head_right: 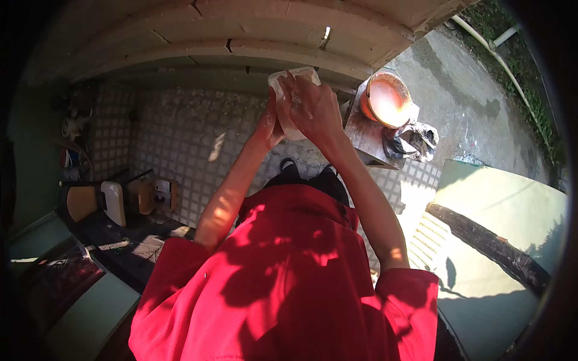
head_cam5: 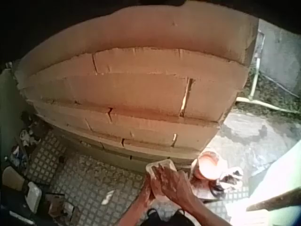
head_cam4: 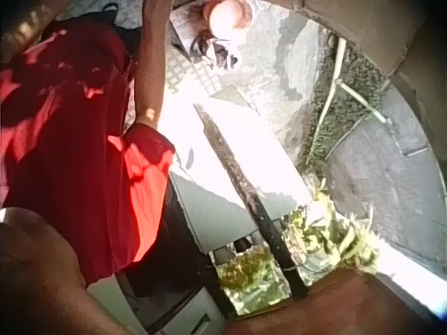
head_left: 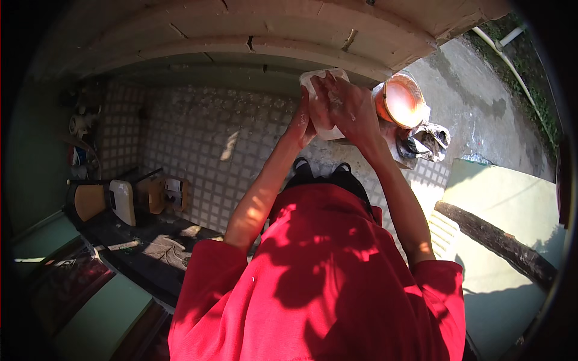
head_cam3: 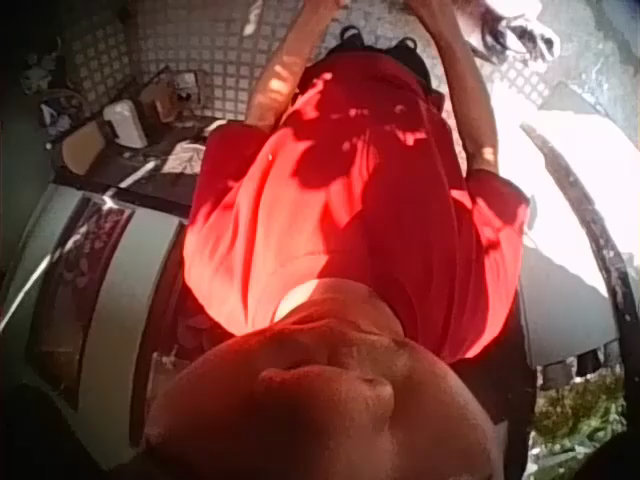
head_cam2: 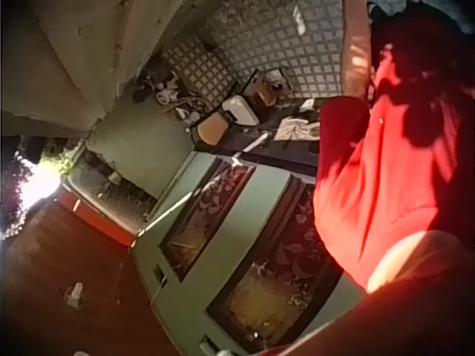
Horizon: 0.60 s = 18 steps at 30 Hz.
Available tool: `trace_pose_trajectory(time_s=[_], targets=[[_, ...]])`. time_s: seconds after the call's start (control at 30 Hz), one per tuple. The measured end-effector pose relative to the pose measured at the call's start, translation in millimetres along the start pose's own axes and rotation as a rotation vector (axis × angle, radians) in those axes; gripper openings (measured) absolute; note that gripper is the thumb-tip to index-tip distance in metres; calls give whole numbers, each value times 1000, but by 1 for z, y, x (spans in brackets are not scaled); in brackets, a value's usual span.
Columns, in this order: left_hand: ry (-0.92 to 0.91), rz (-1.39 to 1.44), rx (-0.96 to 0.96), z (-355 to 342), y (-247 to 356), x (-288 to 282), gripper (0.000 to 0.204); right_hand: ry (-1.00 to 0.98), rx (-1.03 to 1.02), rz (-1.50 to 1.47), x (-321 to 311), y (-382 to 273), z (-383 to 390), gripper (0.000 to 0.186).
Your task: Applying plaster to gaps in a wall structure using a putty knife.
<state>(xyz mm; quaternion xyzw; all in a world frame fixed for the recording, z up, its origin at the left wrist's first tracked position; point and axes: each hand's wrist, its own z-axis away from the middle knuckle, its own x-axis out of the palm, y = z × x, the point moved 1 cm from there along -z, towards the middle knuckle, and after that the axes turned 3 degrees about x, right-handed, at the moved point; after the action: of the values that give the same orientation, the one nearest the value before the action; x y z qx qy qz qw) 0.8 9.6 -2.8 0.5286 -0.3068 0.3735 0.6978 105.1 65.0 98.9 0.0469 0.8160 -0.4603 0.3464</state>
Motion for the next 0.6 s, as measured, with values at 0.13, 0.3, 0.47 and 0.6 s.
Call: trace_pose_trajectory(time_s=[0.13, 0.3, 0.47, 0.6], targets=[[-11, -26, 60, -2, 3, 0, 77, -78, 95, 72, 9, 6, 5, 30], [-19, 29, 54, 4, 2, 5, 78, -125, 114, 63, -6, 30, 10, 30], [33, 18, -43, 11, 10, -10, 77, -216, 100, -61, -49, 14, -16, 36], [22, -47, -92, 17, 21, -5, 78, -352, -78, 62, -75, 1, -24, 39]])
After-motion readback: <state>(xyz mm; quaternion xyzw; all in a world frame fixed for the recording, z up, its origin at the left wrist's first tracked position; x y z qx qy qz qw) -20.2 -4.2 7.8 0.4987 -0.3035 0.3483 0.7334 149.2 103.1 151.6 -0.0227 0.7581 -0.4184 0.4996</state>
